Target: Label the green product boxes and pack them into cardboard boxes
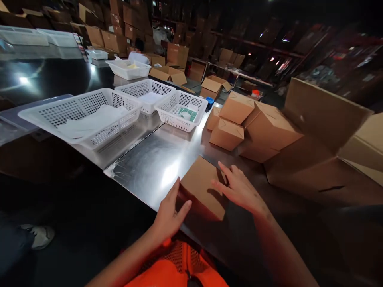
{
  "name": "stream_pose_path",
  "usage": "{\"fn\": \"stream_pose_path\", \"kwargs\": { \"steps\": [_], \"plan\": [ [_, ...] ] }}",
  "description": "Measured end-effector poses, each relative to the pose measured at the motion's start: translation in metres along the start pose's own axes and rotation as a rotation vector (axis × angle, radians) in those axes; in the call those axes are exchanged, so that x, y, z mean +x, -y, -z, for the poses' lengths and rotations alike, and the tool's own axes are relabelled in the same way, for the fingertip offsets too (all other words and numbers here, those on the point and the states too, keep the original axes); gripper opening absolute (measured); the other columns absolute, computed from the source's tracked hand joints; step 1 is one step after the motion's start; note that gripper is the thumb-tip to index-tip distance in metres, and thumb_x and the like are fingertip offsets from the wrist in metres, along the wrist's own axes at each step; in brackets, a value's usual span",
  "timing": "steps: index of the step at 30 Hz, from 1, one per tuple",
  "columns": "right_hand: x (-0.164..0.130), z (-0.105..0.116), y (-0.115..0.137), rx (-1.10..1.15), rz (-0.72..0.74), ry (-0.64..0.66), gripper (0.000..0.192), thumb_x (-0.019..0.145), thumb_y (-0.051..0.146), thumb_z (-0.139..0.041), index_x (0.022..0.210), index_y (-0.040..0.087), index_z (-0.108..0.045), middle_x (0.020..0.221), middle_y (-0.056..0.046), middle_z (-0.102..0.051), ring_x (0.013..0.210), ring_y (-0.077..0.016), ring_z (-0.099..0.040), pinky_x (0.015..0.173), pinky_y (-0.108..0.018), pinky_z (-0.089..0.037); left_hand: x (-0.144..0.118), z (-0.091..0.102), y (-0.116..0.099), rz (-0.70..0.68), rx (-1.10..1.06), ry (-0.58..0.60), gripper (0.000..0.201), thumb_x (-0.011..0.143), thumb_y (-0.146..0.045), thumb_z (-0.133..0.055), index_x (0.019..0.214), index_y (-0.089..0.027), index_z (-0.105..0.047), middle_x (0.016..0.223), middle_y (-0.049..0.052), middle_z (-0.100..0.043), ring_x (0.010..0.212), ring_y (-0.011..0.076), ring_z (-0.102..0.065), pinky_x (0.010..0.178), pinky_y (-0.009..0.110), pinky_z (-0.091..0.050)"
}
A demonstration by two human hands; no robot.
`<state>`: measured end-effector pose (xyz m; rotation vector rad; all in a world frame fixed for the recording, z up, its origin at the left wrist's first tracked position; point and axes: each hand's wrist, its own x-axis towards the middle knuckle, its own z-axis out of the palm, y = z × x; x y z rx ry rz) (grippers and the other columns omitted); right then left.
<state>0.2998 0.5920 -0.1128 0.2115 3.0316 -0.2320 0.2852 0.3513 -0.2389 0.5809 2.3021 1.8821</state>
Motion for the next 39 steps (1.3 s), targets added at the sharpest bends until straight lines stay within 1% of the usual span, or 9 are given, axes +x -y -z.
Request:
{"fn": "stream_pose_path", "kwargs": {
  "steps": [4, 7, 10, 14, 18, 22, 29, 36, 39],
  "plan": [
    [-0.035, 0.008, 0.014, 0.376, 0.188, 0.300, 0.079, 0.095, 0.063, -0.043, 0.158, 0.025, -0.012, 0.133, -0.015, -0.054, 0.095, -0.0259, -0.066, 0.080, -0.040, -0.056, 0.073, 0.018, 0.003, 0.025, -0.172, 0.080, 0.069, 0.083, -0.044, -0.067, 0.144, -0.021, -0.044, 0.151, 0.014, -0.046, 0.136, 0.0324, -0.047, 0.113, 0.050, -0.037],
    [-0.062, 0.015, 0.027, 0.757, 0.527, 0.575, 0.084, 0.090, 0.067, -0.054, 0.156, 0.030, -0.020, 0.148, -0.012, -0.046, 0.110, -0.0246, -0.064, 0.082, -0.033, -0.058, 0.142, 0.038, -0.016, 0.037, 0.035, -0.045, 0.048, 0.074, -0.032, -0.078, 0.116, -0.011, -0.065, 0.125, 0.013, -0.065, 0.131, 0.0359, -0.050, 0.113, 0.054, -0.032],
    [-0.070, 0.018, 0.025, 0.732, 0.657, 0.333, 0.069, 0.089, 0.054, -0.065, 0.149, 0.031, -0.039, 0.138, -0.008, -0.056, 0.117, -0.0246, -0.060, 0.095, -0.035, -0.052, 0.176, 0.062, -0.044, 0.019, 0.047, -0.057, 0.042, 0.090, -0.041, -0.057, 0.104, -0.003, -0.066, 0.097, 0.007, -0.070, 0.113, 0.0307, -0.061, 0.104, 0.056, -0.039],
    [-0.052, 0.010, 0.000, 0.471, 0.429, -0.168, 0.058, 0.089, 0.041, -0.067, 0.142, 0.031, -0.046, 0.138, -0.008, -0.053, 0.126, -0.0268, -0.052, 0.106, -0.041, -0.044, 0.133, 0.081, -0.060, -0.066, 0.034, -0.232, 0.040, 0.094, -0.041, -0.052, 0.118, -0.011, -0.060, 0.113, 0.007, -0.067, 0.113, 0.0244, -0.060, 0.104, 0.048, -0.042],
    [-0.016, -0.010, -0.005, 0.324, 0.383, -0.123, 0.076, 0.085, 0.055, -0.066, 0.148, 0.025, -0.036, 0.154, -0.012, -0.032, 0.143, -0.0327, -0.030, 0.114, -0.050, -0.033, 0.046, 0.052, -0.040, 0.052, 0.043, -0.340, 0.048, 0.084, -0.041, -0.064, 0.125, -0.019, -0.053, 0.134, 0.014, -0.057, 0.127, 0.0330, -0.050, 0.109, 0.053, -0.037],
    [0.011, -0.022, 0.024, 0.102, 0.415, 0.003, 0.079, 0.088, 0.063, -0.056, 0.151, 0.023, -0.032, 0.159, -0.015, -0.024, 0.144, -0.0363, -0.025, 0.111, -0.059, -0.031, -0.002, 0.004, -0.023, 0.238, -0.208, -0.240, 0.067, 0.083, -0.044, -0.066, 0.138, -0.022, -0.036, 0.145, 0.013, -0.046, 0.133, 0.0308, -0.046, 0.111, 0.049, -0.036],
    [0.006, -0.014, 0.058, -0.207, 0.329, 0.097, 0.091, 0.086, 0.074, -0.043, 0.152, 0.012, -0.031, 0.159, -0.020, -0.024, 0.133, -0.0501, -0.035, 0.094, -0.069, -0.040, 0.007, 0.002, -0.009, 0.172, -0.318, -0.073, 0.085, 0.081, -0.043, -0.069, 0.149, -0.021, -0.024, 0.157, 0.014, -0.031, 0.142, 0.0296, -0.035, 0.118, 0.044, -0.027],
    [0.012, -0.004, 0.067, -0.188, 0.260, 0.203, 0.107, 0.072, 0.084, -0.054, 0.149, 0.011, -0.034, 0.154, -0.025, -0.027, 0.133, -0.0584, -0.029, 0.088, -0.071, -0.044, 0.012, 0.010, -0.002, 0.148, -0.344, -0.013, 0.083, 0.073, -0.024, -0.063, 0.149, -0.024, -0.028, 0.153, 0.008, -0.039, 0.139, 0.0279, -0.038, 0.118, 0.043, -0.026],
    [0.018, 0.001, 0.072, -0.182, 0.265, 0.212, 0.102, 0.069, 0.079, -0.063, 0.144, 0.013, -0.040, 0.145, -0.026, -0.037, 0.123, -0.0534, -0.044, 0.084, -0.061, -0.049, 0.011, 0.009, -0.003, 0.165, -0.365, -0.024, 0.084, 0.071, -0.020, -0.060, 0.149, -0.024, -0.028, 0.151, 0.008, -0.040, 0.137, 0.0276, -0.040, 0.116, 0.044, -0.029]
  ]
}}
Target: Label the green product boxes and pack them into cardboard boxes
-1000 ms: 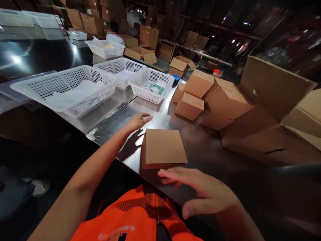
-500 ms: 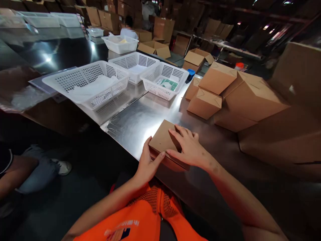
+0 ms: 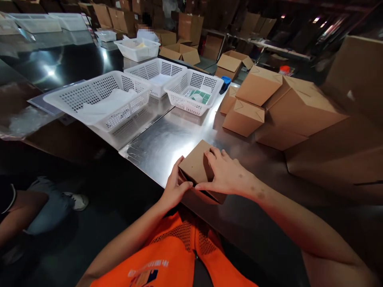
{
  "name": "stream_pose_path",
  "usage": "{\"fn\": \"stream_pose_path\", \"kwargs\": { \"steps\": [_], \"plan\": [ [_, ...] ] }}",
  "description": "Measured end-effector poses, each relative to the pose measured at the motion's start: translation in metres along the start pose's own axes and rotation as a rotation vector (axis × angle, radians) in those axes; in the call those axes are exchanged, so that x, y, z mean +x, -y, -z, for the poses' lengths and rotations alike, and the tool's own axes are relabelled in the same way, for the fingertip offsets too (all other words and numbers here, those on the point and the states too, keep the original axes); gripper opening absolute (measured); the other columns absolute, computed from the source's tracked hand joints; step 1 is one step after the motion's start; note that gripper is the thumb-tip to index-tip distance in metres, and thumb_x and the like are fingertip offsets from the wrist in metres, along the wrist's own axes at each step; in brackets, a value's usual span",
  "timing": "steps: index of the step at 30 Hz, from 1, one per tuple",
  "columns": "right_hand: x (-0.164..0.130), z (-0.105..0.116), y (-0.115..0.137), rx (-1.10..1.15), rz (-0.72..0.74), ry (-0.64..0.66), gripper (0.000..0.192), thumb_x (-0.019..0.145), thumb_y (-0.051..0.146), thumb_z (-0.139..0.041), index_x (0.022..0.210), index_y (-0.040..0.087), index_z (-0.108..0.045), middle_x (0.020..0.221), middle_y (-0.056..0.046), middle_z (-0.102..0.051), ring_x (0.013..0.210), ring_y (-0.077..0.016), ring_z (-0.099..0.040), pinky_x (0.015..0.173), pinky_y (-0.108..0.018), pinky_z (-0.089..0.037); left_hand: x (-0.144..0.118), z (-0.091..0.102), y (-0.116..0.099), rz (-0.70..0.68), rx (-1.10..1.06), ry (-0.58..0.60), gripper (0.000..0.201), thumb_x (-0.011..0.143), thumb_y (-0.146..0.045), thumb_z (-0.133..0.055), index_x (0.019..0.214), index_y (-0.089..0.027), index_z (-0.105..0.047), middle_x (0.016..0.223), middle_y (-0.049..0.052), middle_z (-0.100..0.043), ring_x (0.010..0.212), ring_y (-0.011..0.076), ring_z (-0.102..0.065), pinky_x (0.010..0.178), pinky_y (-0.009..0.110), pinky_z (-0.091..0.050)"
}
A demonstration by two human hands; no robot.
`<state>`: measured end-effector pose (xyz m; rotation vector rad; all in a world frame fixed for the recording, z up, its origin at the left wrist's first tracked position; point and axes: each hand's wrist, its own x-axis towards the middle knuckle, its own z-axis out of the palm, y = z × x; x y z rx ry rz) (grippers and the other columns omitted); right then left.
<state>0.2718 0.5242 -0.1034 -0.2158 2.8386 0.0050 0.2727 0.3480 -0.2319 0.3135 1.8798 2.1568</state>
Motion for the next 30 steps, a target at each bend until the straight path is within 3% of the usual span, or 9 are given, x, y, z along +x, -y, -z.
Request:
{"fn": "stream_pose_path", "kwargs": {
  "steps": [3, 10, 15, 18, 20, 23, 27, 30],
  "plan": [
    [0.002, 0.003, 0.000, 0.021, 0.037, -0.012, 0.100, 0.070, 0.070, -0.070, 0.147, 0.016, -0.035, 0.136, -0.023, -0.045, 0.107, -0.0439, -0.057, 0.081, -0.052, -0.051, 0.000, -0.002, -0.003, 0.003, -0.019, -0.005, 0.084, 0.068, -0.020, -0.059, 0.147, -0.025, -0.031, 0.149, 0.008, -0.043, 0.133, 0.0289, -0.043, 0.114, 0.046, -0.032],
    [0.002, -0.004, 0.003, -0.050, 0.087, -0.074, 0.084, 0.070, 0.059, -0.066, 0.140, 0.020, -0.041, 0.125, -0.021, -0.052, 0.108, -0.0458, -0.054, 0.076, -0.048, -0.048, 0.003, -0.011, -0.016, 0.042, 0.010, -0.081, 0.082, 0.061, -0.021, -0.056, 0.140, -0.022, -0.038, 0.139, 0.008, -0.051, 0.127, 0.0285, -0.047, 0.108, 0.044, -0.038],
    [-0.002, 0.015, 0.000, 0.023, 0.175, -0.091, 0.072, 0.078, 0.044, -0.061, 0.142, 0.020, -0.039, 0.109, -0.015, -0.065, 0.088, -0.0342, -0.064, 0.071, -0.040, -0.048, 0.003, -0.014, -0.021, 0.031, -0.014, -0.069, 0.079, 0.060, -0.021, -0.054, 0.137, -0.021, -0.039, 0.133, 0.009, -0.053, 0.122, 0.0291, -0.050, 0.104, 0.044, -0.042],
    [-0.007, 0.038, -0.019, 0.255, 0.159, -0.105, 0.064, 0.089, 0.039, -0.052, 0.148, 0.026, -0.030, 0.103, -0.007, -0.069, 0.078, -0.0260, -0.068, 0.066, -0.033, -0.050, 0.000, -0.013, -0.018, 0.043, -0.017, -0.074, 0.083, 0.060, -0.023, -0.054, 0.141, -0.019, -0.034, 0.134, 0.010, -0.053, 0.122, 0.0297, -0.050, 0.105, 0.045, -0.040],
    [-0.010, 0.055, -0.038, 0.367, 0.193, -0.144, 0.061, 0.093, 0.041, -0.048, 0.149, 0.027, -0.029, 0.115, -0.006, -0.067, 0.091, -0.0257, -0.068, 0.075, -0.034, -0.052, -0.001, -0.013, -0.015, 0.058, -0.019, -0.067, 0.087, 0.061, -0.024, -0.054, 0.144, -0.018, -0.031, 0.137, 0.010, -0.050, 0.124, 0.0298, -0.049, 0.106, 0.045, -0.039],
    [-0.010, 0.078, -0.075, 0.381, 0.247, -0.195, 0.053, 0.098, 0.042, -0.041, 0.147, 0.022, -0.039, 0.128, -0.005, -0.062, 0.111, -0.0267, -0.062, 0.092, -0.037, -0.048, -0.003, -0.013, -0.009, 0.030, -0.022, -0.068, 0.086, 0.062, -0.023, -0.054, 0.145, -0.021, -0.030, 0.143, 0.009, -0.047, 0.130, 0.0288, -0.045, 0.110, 0.043, -0.037],
    [0.007, 0.085, -0.123, 0.261, 0.005, -0.388, 0.058, 0.100, 0.047, -0.033, 0.141, 0.009, -0.048, 0.126, -0.011, -0.062, 0.117, -0.0317, -0.057, 0.095, -0.043, -0.042, -0.002, -0.013, -0.008, -0.029, 0.063, -0.118, 0.081, 0.066, -0.023, -0.056, 0.144, -0.022, -0.033, 0.148, 0.010, -0.042, 0.135, 0.0290, -0.041, 0.113, 0.043, -0.033],
    [0.029, 0.049, -0.138, 0.140, -0.285, -0.503, 0.072, 0.100, 0.047, -0.013, 0.136, -0.006, -0.047, 0.133, -0.020, -0.052, 0.129, -0.0367, -0.045, 0.098, -0.045, -0.036, 0.005, -0.011, -0.017, -0.041, 0.235, -0.139, 0.076, 0.072, -0.031, -0.063, 0.142, -0.018, -0.036, 0.139, 0.014, -0.049, 0.129, 0.0313, -0.047, 0.110, 0.047, -0.036]
  ]
}}
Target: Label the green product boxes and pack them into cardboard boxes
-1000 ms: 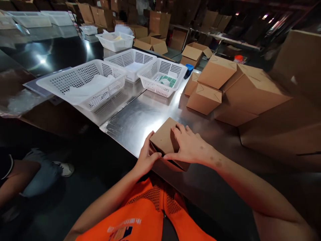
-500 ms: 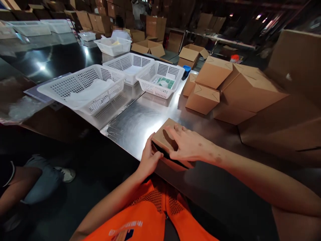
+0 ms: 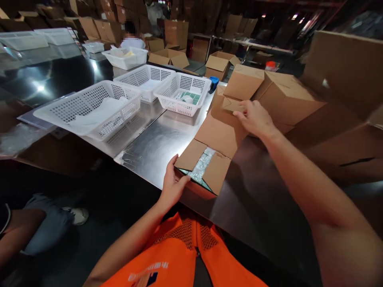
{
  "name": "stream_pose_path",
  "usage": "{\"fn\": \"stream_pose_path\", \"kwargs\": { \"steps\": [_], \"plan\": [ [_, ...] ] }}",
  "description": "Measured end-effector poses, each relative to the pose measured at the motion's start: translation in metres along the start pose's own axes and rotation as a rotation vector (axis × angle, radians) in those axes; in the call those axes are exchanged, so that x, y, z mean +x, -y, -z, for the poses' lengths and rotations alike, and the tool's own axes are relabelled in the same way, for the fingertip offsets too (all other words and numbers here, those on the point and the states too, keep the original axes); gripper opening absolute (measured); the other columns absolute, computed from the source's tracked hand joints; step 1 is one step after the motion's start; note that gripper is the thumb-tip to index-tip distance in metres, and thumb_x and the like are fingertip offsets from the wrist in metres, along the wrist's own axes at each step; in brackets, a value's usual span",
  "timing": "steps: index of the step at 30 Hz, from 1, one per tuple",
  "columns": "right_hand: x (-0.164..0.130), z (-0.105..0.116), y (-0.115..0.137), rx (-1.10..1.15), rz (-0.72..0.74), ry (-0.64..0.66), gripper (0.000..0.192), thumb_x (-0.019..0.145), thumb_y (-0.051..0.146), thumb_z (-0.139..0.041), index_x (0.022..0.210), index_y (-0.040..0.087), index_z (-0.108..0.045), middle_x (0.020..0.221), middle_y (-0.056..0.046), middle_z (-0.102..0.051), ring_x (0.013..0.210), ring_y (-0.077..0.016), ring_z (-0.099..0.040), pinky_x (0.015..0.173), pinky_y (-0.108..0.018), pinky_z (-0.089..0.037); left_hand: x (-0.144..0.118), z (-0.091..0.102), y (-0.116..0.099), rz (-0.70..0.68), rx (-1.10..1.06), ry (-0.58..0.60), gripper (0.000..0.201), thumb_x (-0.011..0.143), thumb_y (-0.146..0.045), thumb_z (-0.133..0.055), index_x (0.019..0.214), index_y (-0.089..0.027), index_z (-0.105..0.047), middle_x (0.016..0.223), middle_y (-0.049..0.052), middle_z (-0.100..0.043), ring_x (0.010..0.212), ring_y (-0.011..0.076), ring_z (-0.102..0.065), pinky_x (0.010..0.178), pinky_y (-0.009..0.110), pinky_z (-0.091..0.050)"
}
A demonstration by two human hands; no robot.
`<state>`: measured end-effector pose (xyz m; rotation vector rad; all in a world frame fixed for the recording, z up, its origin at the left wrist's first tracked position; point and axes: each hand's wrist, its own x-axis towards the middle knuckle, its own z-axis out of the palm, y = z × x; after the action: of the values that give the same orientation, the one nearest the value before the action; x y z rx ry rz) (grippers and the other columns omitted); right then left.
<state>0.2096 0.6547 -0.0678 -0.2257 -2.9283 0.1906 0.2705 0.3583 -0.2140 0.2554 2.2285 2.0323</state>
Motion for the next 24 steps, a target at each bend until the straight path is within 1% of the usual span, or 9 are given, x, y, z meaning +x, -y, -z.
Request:
{"fn": "stream_pose_path", "kwargs": {
  "steps": [2, 4, 7, 10, 13, 16, 19, 21, 24],
  "plan": [
    [-0.007, -0.044, -0.002, -0.033, -0.081, 0.038, 0.051, 0.103, 0.039, -0.032, 0.130, 0.001, -0.052, 0.130, -0.024, -0.055, 0.121, -0.0269, -0.054, 0.098, -0.046, -0.041, 0.008, 0.002, -0.009, -0.031, 0.160, 0.010, 0.080, 0.072, -0.040, -0.069, 0.141, -0.016, -0.037, 0.132, 0.016, -0.054, 0.123, 0.0325, -0.052, 0.106, 0.049, -0.039],
    [-0.017, -0.088, 0.000, -0.020, -0.092, 0.134, 0.029, 0.097, 0.034, -0.058, 0.113, 0.011, -0.062, 0.110, -0.012, -0.065, 0.096, -0.0208, -0.065, 0.085, -0.041, -0.053, 0.015, 0.005, -0.021, -0.081, 0.351, 0.044, 0.083, 0.070, -0.044, -0.074, 0.141, -0.016, -0.039, 0.128, 0.016, -0.057, 0.120, 0.0331, -0.055, 0.103, 0.049, -0.042],
    [-0.026, -0.126, -0.004, 0.015, -0.046, 0.172, 0.022, 0.094, 0.034, -0.065, 0.103, 0.014, -0.064, 0.098, -0.004, -0.066, 0.083, -0.0177, -0.064, 0.076, -0.036, -0.056, 0.023, 0.012, -0.038, -0.132, 0.574, 0.116, 0.081, 0.071, -0.045, -0.075, 0.141, -0.020, -0.043, 0.125, 0.015, -0.062, 0.114, 0.0332, -0.061, 0.095, 0.047, -0.047],
    [-0.024, -0.116, -0.017, 0.058, 0.014, 0.041, 0.021, 0.096, 0.025, -0.056, 0.113, 0.014, -0.061, 0.108, -0.011, -0.064, 0.096, -0.0234, -0.062, 0.085, -0.041, -0.052, 0.031, 0.023, -0.047, -0.111, 0.581, 0.109, 0.064, 0.085, -0.051, -0.059, 0.141, -0.023, -0.043, 0.110, 0.010, -0.070, 0.095, 0.0294, -0.069, 0.085, 0.044, -0.052],
    [-0.032, -0.081, -0.019, 0.113, 0.110, -0.125, 0.028, 0.095, 0.023, -0.052, 0.121, 0.014, -0.057, 0.116, -0.016, -0.061, 0.111, -0.0288, -0.056, 0.095, -0.044, -0.044, 0.046, 0.035, -0.046, -0.118, 0.506, -0.066, 0.051, 0.095, -0.046, -0.041, 0.140, -0.022, -0.043, 0.095, 0.007, -0.072, 0.083, 0.0256, -0.071, 0.080, 0.041, -0.054],
    [-0.056, -0.059, 0.003, 0.189, 0.497, -0.118, 0.027, 0.096, 0.029, -0.054, 0.120, 0.019, -0.060, 0.113, -0.011, -0.065, 0.111, -0.0274, -0.055, 0.095, -0.042, -0.040, 0.067, 0.042, -0.038, -0.211, 0.549, -0.163, 0.052, 0.087, -0.023, -0.048, 0.139, -0.023, -0.047, 0.124, 0.010, -0.066, 0.105, 0.0268, -0.067, 0.092, 0.044, -0.051],
    [-0.080, -0.058, 0.028, 0.207, 0.863, 0.005, 0.025, 0.100, 0.031, -0.050, 0.118, 0.019, -0.062, 0.108, -0.010, -0.067, 0.109, -0.0253, -0.057, 0.094, -0.040, -0.037, 0.081, 0.043, -0.031, -0.271, 0.598, 0.089, 0.055, 0.069, -0.006, -0.048, 0.117, -0.023, -0.067, 0.132, 0.008, -0.062, 0.127, 0.0280, -0.053, 0.110, 0.045, -0.039],
    [-0.088, -0.059, 0.036, 0.206, 0.901, 0.021, 0.025, 0.101, 0.033, -0.048, 0.113, 0.018, -0.064, 0.101, -0.010, -0.068, 0.102, -0.0239, -0.059, 0.092, -0.039, -0.036, 0.083, 0.044, -0.030, -0.232, 0.596, 0.277, 0.053, 0.064, -0.006, -0.047, 0.106, -0.023, -0.074, 0.120, 0.006, -0.070, 0.121, 0.0272, -0.058, 0.109, 0.043, -0.040],
    [-0.095, -0.045, 0.031, 0.247, 0.842, -0.001, 0.030, 0.103, 0.037, -0.044, 0.112, 0.017, -0.064, 0.096, -0.009, -0.067, 0.090, -0.0215, -0.058, 0.088, -0.038, -0.035, 0.079, 0.047, -0.036, -0.147, 0.598, 0.389, 0.050, 0.067, -0.011, -0.047, 0.107, -0.023, -0.074, 0.108, 0.005, -0.075, 0.106, 0.0259, -0.066, 0.101, 0.039, -0.047]
  ]
}}
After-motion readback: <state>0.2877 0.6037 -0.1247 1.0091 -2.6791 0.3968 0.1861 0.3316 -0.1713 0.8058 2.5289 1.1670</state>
